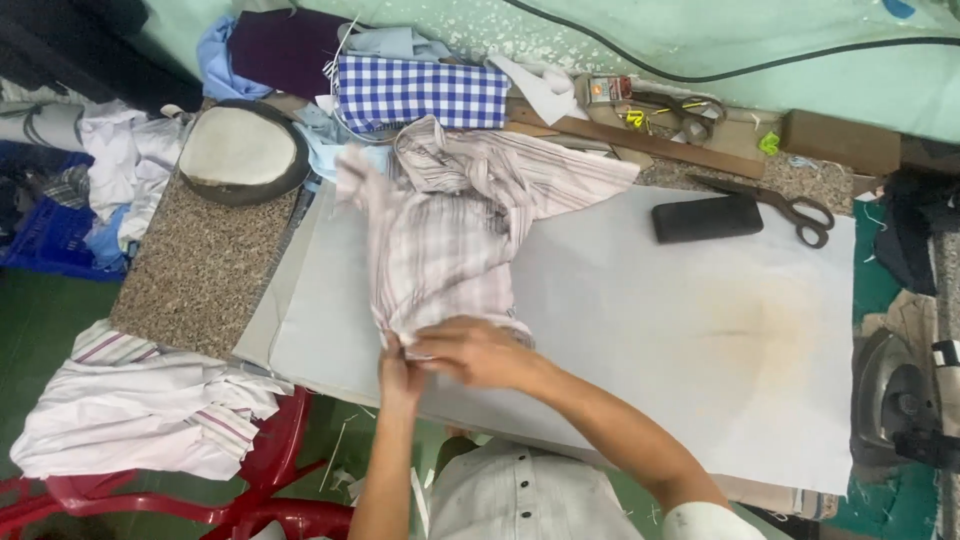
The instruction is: The person irons a light green shirt on a white ironing board, then moves to a red chair to pick up a striped shirt. They place the striped shirt on the board, use a small ironing cushion to press the collar, and continue ironing the body of the shirt with a steam iron.
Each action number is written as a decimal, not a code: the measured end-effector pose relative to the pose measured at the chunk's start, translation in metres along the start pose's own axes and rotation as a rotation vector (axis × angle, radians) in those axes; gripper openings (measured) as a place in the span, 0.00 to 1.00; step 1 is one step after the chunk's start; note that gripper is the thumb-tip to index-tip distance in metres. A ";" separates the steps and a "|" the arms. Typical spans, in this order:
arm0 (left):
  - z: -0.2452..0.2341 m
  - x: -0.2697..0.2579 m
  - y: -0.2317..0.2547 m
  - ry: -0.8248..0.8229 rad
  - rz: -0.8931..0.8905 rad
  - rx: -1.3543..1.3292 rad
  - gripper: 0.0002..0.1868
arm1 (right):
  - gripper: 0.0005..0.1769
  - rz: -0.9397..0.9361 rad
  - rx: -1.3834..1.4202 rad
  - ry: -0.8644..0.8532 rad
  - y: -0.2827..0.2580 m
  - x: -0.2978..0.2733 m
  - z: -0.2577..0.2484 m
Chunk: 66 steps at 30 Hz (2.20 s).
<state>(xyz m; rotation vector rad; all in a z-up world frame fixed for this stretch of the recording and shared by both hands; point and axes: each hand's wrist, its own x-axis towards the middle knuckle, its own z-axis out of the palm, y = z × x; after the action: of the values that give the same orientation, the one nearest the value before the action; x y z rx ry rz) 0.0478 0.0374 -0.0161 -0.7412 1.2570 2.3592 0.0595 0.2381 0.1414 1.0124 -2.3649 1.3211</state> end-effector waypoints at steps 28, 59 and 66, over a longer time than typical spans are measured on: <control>0.028 0.260 0.334 0.360 0.228 -0.121 0.44 | 0.33 0.821 -1.036 0.430 0.059 -0.071 0.087; 0.174 -0.151 -0.096 0.064 -0.374 0.577 0.58 | 0.54 1.600 0.877 0.495 -0.002 -0.237 -0.174; 0.132 -0.036 -0.070 0.054 0.857 1.600 0.46 | 0.30 1.442 0.593 0.806 0.008 -0.333 -0.154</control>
<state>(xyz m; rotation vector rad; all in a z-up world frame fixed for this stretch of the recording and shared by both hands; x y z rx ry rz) 0.0778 0.1832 0.0209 0.3565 3.0580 0.8540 0.2785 0.5179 0.0500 -1.3236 -1.8224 2.2195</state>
